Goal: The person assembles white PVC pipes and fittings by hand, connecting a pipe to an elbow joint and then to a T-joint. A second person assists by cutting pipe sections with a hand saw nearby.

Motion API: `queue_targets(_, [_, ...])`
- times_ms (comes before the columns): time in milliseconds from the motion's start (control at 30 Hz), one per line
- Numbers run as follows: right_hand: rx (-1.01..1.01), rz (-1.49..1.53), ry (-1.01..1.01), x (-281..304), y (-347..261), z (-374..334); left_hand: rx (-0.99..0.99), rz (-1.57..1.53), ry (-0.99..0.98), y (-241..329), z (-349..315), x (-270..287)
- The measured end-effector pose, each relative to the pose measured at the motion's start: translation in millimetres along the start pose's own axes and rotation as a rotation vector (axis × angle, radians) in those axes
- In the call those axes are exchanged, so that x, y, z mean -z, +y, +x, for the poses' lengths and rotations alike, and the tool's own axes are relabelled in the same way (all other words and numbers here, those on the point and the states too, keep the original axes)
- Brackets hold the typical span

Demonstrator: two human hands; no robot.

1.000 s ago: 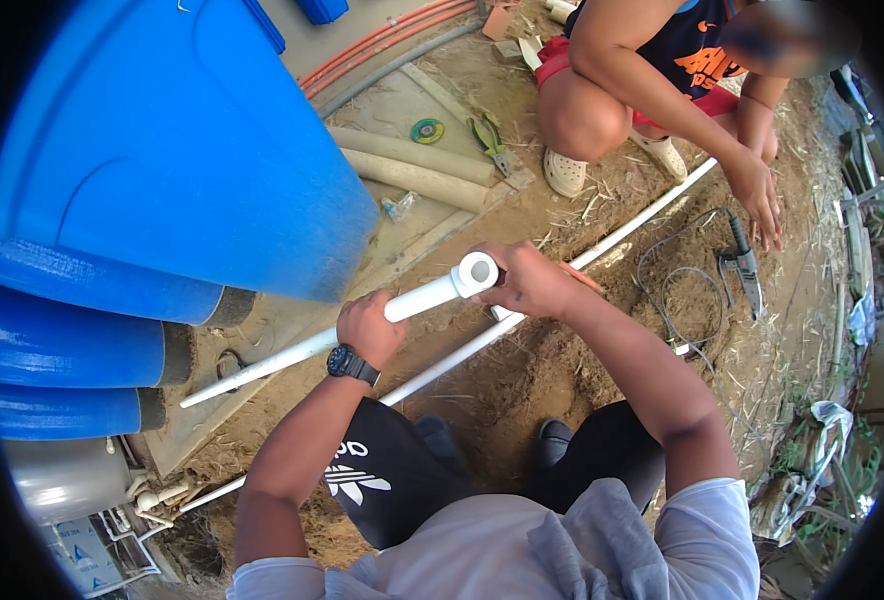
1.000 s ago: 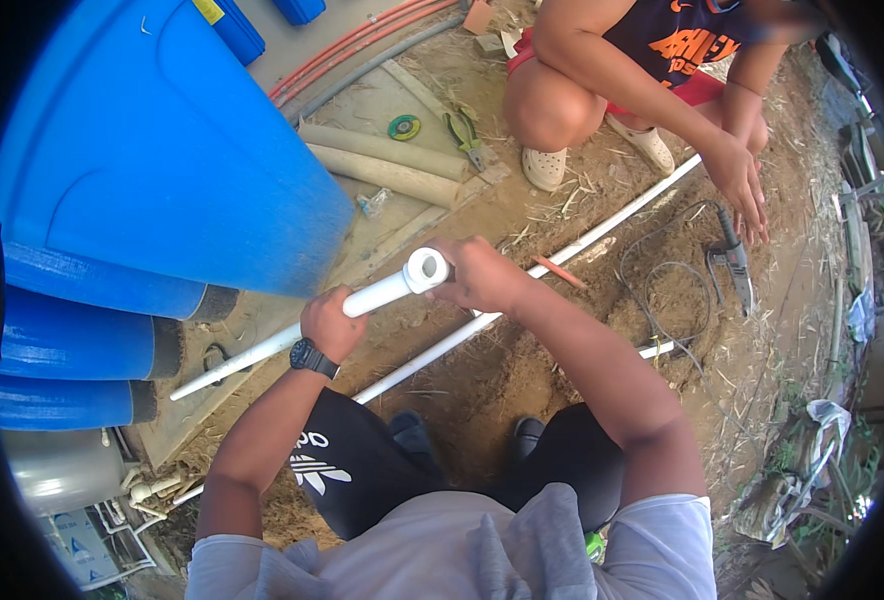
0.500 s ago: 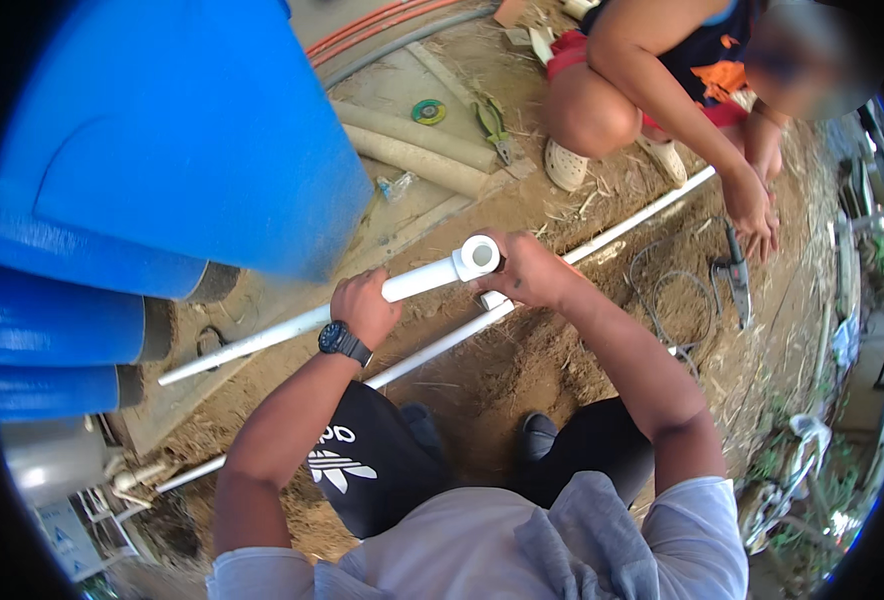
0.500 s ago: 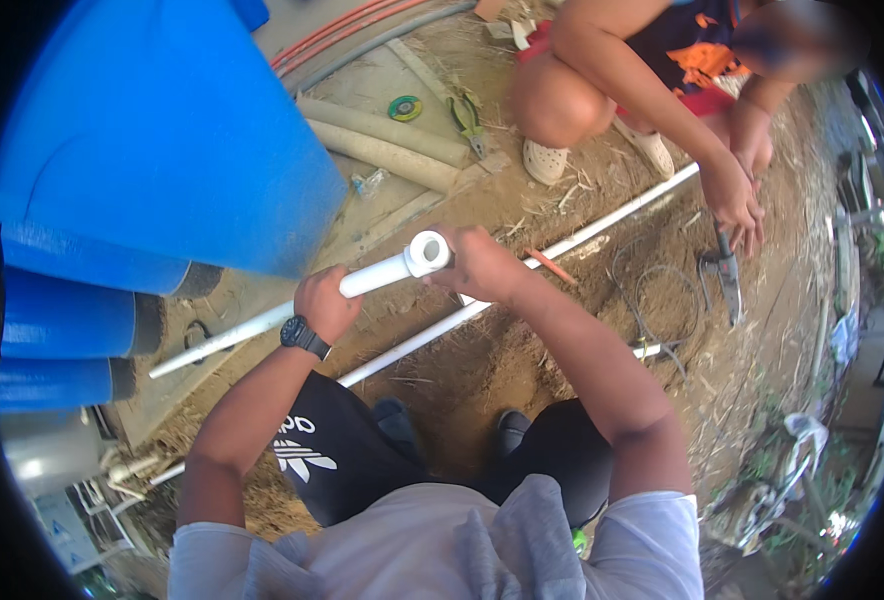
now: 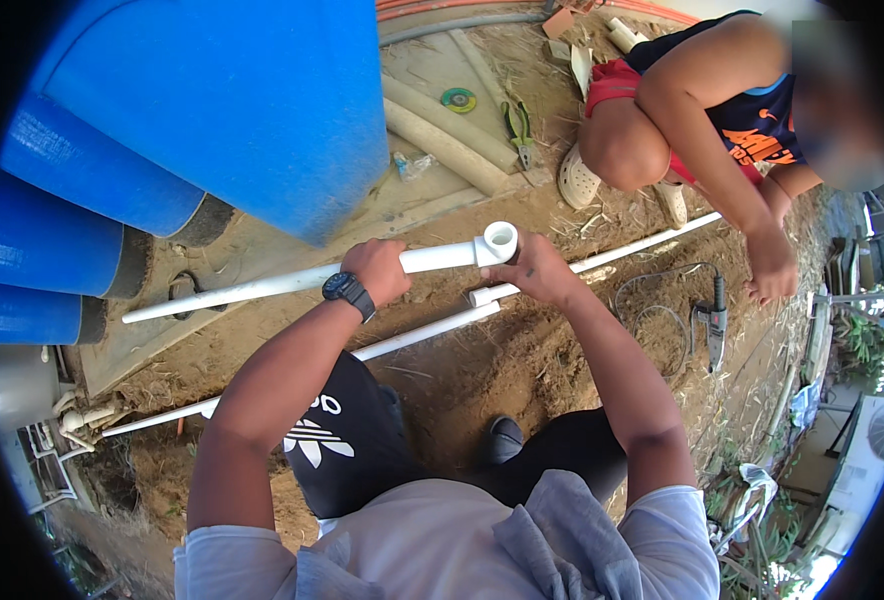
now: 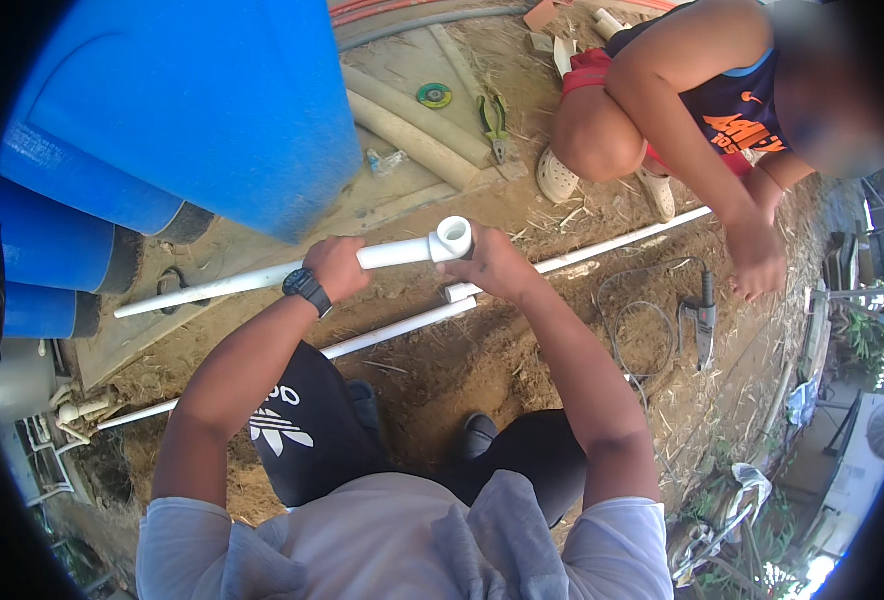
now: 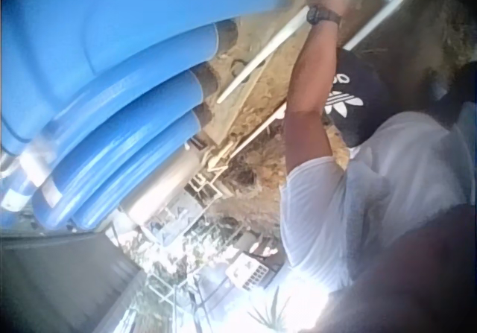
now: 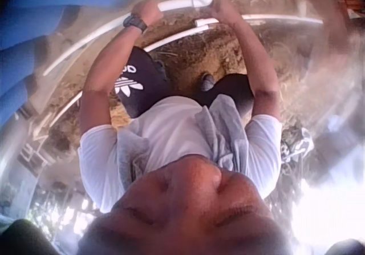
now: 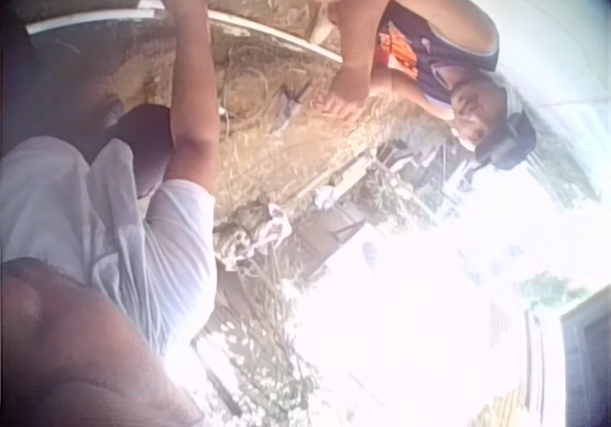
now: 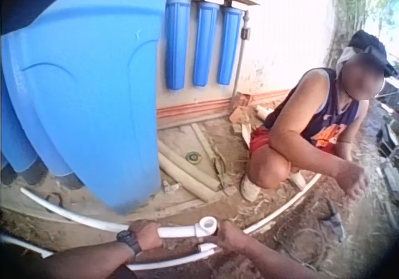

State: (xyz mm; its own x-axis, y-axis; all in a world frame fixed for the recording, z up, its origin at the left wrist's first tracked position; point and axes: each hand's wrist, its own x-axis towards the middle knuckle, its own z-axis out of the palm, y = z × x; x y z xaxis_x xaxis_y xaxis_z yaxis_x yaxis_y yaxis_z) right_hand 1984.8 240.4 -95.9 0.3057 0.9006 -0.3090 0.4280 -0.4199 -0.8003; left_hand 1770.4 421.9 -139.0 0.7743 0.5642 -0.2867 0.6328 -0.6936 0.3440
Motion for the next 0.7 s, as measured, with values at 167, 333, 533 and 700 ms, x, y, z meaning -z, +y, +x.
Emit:
queue_targets(167, [-0.011, 0.018, -0.02, -2.3, 4.5, 3.6, -0.009, -0.015, -0.055, -5.3, 6.4, -2.2])
queue_targets(333, [0.025, 0.078, -0.01, -5.2, 10.9, 3.9, -0.024, -0.034, -0.069, -5.3, 6.7, -1.0])
queue_targets(533, [-0.001, -0.188, 0.067, 21.4, -1.2, -1.7, -0.019, -0.091, -0.041, -13.7, 11.3, -2.2])
queue_targets(700, [0.001, -0.443, 0.459, 53.8, 3.3, -13.1, 0.009, -0.081, 0.028, -17.0, 13.1, -6.0])
